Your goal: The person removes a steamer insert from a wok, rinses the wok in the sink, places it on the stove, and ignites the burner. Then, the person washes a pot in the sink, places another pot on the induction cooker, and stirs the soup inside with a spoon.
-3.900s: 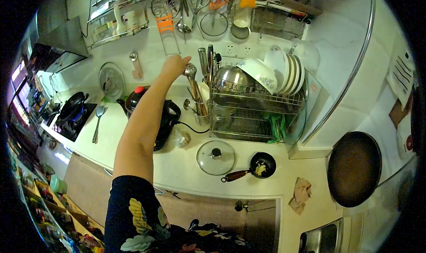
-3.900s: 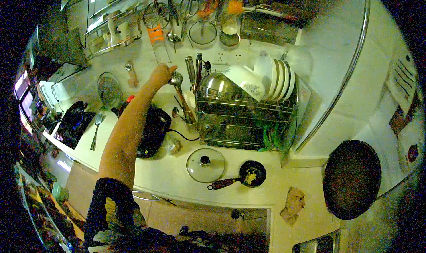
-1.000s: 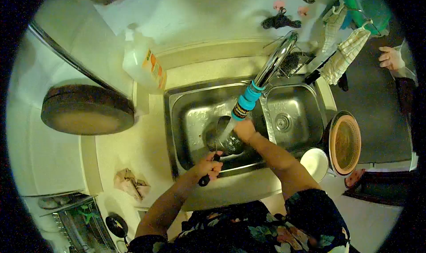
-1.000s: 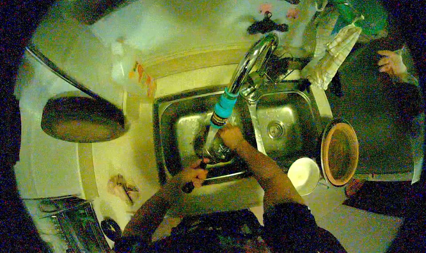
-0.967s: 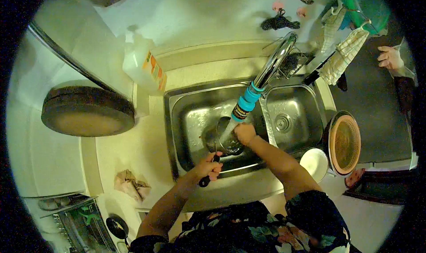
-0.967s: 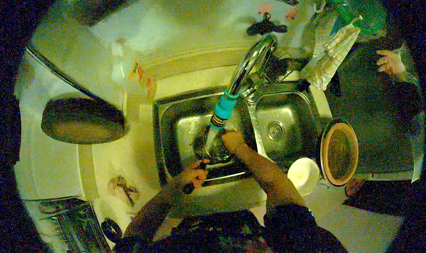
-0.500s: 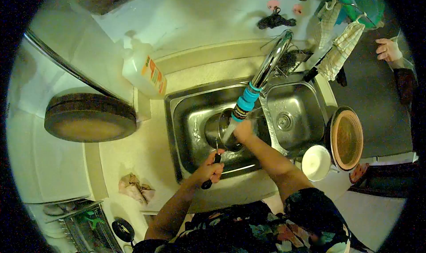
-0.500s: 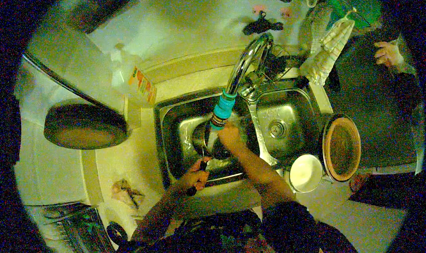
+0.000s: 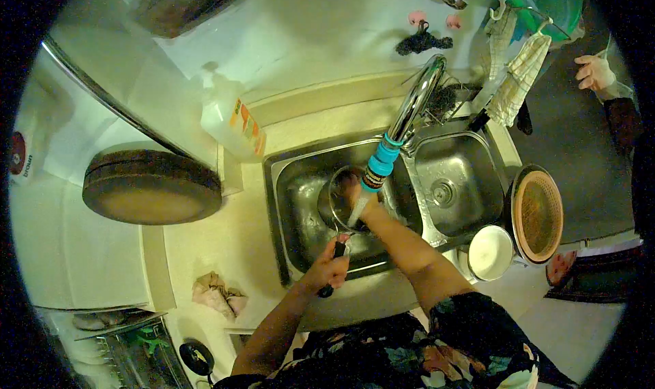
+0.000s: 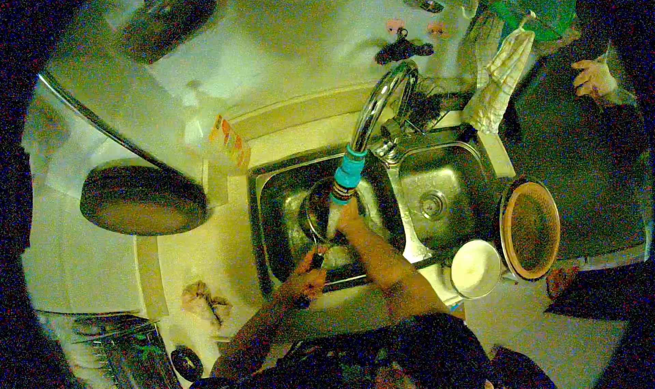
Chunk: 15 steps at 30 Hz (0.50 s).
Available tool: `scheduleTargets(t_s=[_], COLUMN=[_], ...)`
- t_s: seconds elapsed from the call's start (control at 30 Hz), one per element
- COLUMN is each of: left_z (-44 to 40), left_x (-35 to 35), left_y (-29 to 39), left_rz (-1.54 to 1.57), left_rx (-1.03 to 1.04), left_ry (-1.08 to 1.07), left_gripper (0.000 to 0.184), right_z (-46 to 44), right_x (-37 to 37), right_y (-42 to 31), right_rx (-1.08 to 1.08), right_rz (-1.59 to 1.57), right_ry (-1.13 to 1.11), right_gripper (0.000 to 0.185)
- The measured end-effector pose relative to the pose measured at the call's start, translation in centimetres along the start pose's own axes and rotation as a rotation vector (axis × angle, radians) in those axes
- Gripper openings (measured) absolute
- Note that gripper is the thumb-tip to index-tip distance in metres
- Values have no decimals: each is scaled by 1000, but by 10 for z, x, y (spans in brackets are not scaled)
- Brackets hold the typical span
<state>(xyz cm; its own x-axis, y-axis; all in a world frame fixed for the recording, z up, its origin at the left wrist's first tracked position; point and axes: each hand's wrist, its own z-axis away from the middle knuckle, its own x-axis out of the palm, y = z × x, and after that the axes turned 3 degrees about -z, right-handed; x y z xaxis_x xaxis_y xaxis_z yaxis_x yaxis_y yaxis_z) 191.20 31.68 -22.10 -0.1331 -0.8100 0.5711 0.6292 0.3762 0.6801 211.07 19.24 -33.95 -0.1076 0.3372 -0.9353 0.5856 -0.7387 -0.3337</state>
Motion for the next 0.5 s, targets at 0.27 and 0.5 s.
scheduleTargets(t_s=[0.27,0.5], left_z=[1,-4], left_x=[1,6], left_y=[4,-2], left_rz=[-27,-173], left_rx=[39,146], left_ry=[-4,68], left_gripper=[52,52], right_z=[12,-39], right_x=[3,-2], right_y=[-31,-11], right_rx=[-10,23], right_rz=[-605,-383], right_ry=[147,-20], right_gripper=[14,28])
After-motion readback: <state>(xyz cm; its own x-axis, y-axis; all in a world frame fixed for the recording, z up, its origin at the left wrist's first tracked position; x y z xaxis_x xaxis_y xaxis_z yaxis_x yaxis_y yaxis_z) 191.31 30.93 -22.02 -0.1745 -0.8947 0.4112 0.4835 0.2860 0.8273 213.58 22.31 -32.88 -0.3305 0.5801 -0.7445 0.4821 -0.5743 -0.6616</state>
